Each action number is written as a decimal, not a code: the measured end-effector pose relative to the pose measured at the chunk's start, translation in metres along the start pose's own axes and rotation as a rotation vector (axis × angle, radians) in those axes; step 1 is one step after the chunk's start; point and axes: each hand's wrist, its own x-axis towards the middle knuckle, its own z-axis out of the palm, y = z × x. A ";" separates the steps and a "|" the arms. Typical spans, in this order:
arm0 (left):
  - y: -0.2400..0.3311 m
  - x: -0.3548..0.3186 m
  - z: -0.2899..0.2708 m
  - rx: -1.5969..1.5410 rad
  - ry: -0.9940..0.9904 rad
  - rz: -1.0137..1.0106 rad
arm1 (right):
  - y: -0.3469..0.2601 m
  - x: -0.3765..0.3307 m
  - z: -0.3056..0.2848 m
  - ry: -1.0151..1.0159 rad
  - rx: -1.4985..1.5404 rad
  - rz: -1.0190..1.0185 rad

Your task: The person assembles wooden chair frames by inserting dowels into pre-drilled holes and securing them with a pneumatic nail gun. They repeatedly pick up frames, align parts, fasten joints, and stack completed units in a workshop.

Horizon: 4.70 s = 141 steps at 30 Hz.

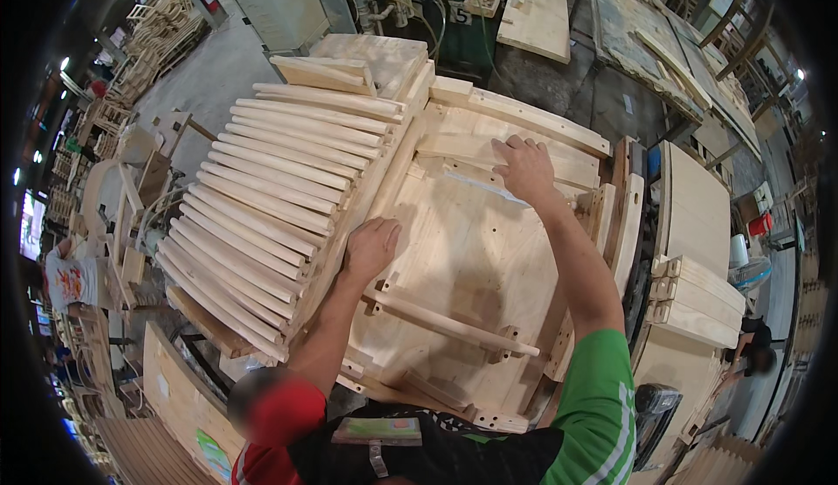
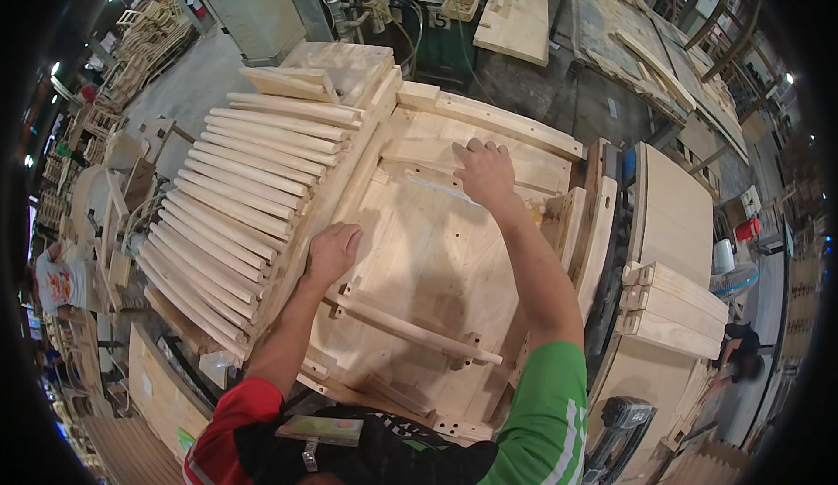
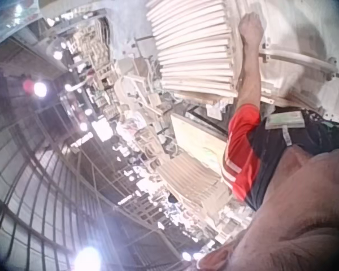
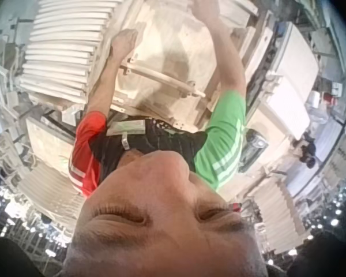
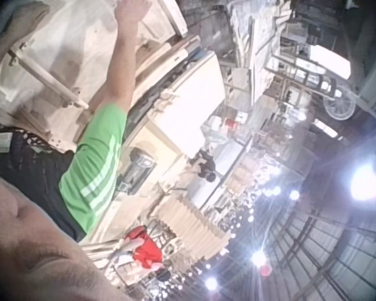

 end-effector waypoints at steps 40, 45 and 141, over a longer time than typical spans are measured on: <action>0.118 -0.046 0.031 -0.629 -0.350 0.033 | -0.197 -0.493 -0.087 0.343 -0.200 1.010; 0.156 -0.081 0.033 -0.573 -0.607 0.151 | -0.174 -0.497 -0.075 0.255 -0.202 1.095; 0.168 -0.021 0.060 -0.405 -0.554 0.151 | -0.189 -0.419 -0.014 -0.043 0.205 1.095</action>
